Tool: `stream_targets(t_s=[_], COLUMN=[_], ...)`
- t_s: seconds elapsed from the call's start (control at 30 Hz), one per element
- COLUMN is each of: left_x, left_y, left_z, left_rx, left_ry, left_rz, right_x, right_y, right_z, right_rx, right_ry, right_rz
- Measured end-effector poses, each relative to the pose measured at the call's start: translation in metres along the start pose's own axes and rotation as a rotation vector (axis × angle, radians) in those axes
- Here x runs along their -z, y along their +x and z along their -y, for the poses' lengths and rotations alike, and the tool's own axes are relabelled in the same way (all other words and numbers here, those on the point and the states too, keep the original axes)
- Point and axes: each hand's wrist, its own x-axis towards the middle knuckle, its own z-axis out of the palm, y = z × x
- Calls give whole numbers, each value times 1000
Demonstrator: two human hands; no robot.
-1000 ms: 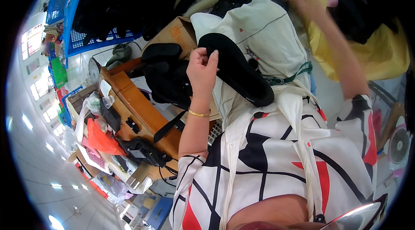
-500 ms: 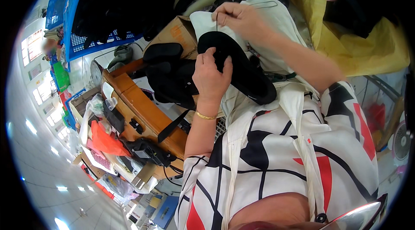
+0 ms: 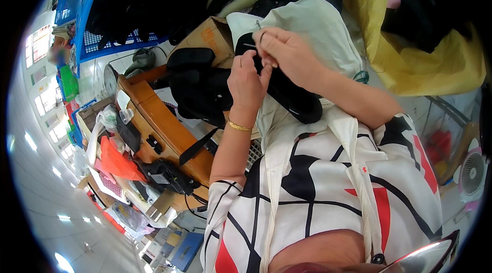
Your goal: The person is sewing a black shoe using a needle and thread. They hold the shoe in their left hand and manipulate the needle with their right hand, stitching the sole area. After finishing the shoe, they place it into a black plastic bag.
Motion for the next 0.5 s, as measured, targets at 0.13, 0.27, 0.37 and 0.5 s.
stream_targets(t_s=[0.13, 0.27, 0.37, 0.5], left_x=[0, 21, 27, 12], left_y=[21, 55, 53, 28], left_z=[9, 15, 7, -5], left_rx=[-112, -315, -430, -476], left_ry=[68, 78, 6, -75], left_rz=[-84, -176, -81, 88], right_x=[-11, -7, 7, 28], right_y=[-1, -5, -16, -44], right_z=[3, 24, 25, 15], right_rx=[270, 319, 302, 190], right_ry=[-175, -88, 72, 5], right_rz=[83, 29, -11, -6])
